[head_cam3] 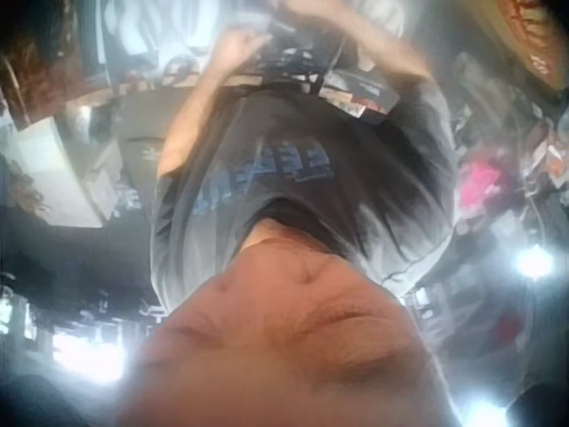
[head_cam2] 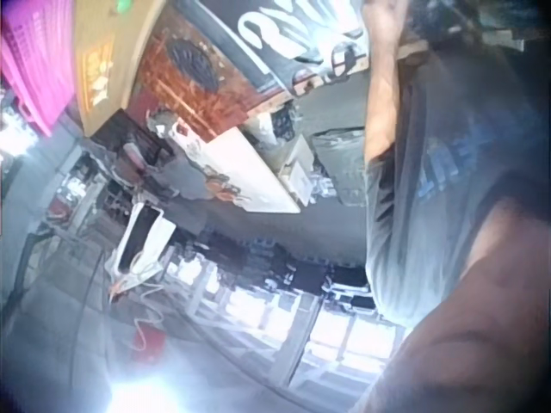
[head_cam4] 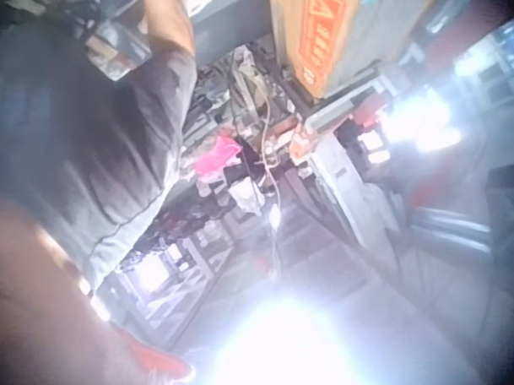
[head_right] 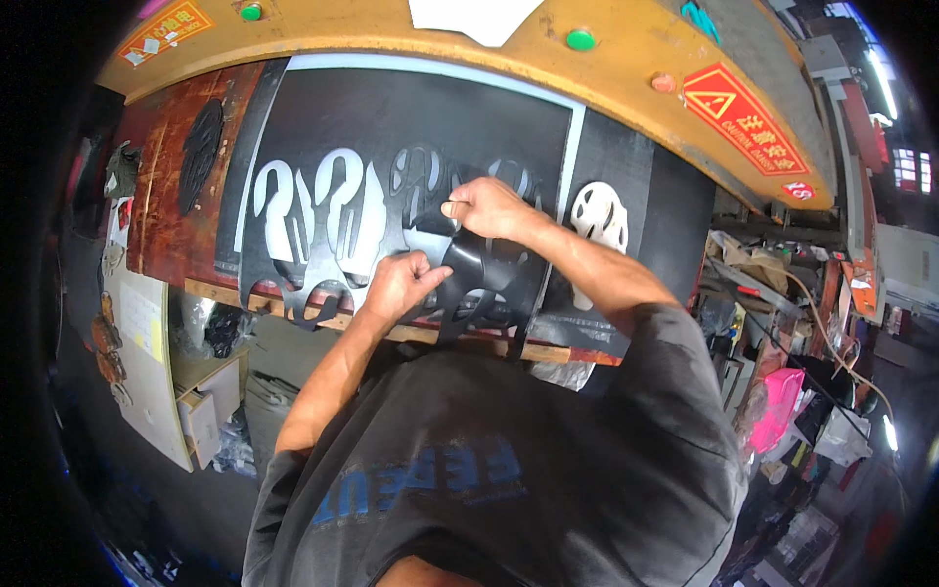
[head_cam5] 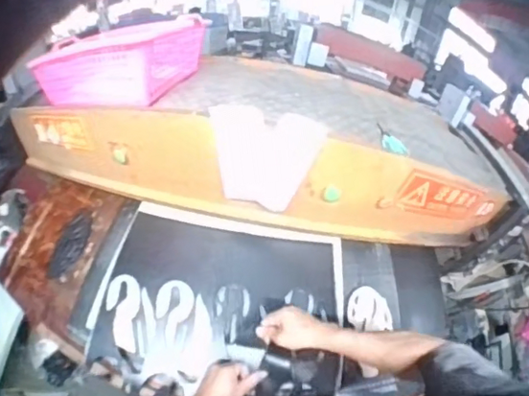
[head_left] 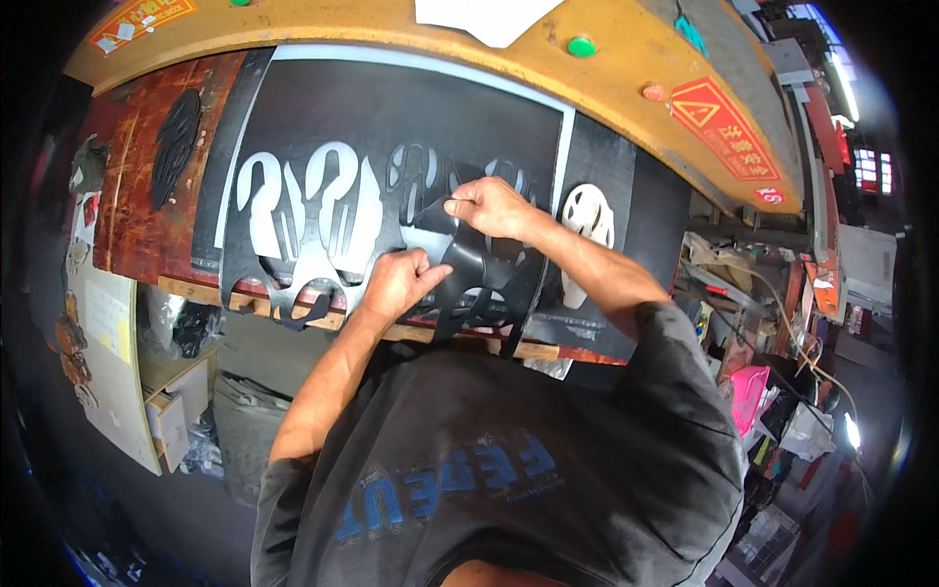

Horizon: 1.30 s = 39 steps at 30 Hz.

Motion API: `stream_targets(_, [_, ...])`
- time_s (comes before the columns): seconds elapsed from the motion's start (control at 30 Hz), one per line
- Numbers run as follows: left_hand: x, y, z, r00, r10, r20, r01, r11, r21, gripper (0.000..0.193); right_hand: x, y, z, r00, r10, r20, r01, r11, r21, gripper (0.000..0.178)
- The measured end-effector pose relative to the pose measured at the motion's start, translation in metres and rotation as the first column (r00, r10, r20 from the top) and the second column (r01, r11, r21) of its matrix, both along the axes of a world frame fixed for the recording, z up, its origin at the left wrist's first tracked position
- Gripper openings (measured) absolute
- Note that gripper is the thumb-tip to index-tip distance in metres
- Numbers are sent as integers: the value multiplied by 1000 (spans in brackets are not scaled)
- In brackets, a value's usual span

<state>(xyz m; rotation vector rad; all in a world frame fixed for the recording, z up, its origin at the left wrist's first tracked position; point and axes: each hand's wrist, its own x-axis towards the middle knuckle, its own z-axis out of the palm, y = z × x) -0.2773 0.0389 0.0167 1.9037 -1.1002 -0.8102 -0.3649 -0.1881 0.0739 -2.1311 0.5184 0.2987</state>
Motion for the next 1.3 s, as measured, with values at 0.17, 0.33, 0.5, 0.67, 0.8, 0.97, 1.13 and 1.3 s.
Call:
stream_targets(0.17, [-6,3,-2,998,57,14,-56,996,-65,44,-2,10,0,998,19,52,-18,1000,-10,29])
stream_targets(0.33, [8,-2,17,605,189,-773,-91,982,168,50,-53,60,-3,869,-19,494,68,994,-82,22])
stream_targets(0.5, [22,-24,19,447,217,-868,-145,975,169,41,-80,91,-12,853,-97,512,182,976,-117,22])
stream_targets(0.67, [24,-53,24,152,254,-955,-235,948,215,23,-79,73,-22,687,-637,350,466,756,460,27])
stream_targets(0.8, [23,-71,31,146,390,-909,-197,912,360,22,-64,44,-37,692,-671,267,636,741,216,40])
stream_targets(0.97, [22,-85,36,299,461,-836,-200,886,417,23,-53,43,-49,685,-678,268,655,733,182,42])
stream_targets(1.13, [13,-91,36,468,481,-742,-173,873,456,40,-49,43,-42,633,-736,241,696,677,240,41])
stream_targets(1.3, [10,-95,39,547,410,-730,-167,908,385,40,-48,29,-28,561,-825,-60,658,401,637,49])
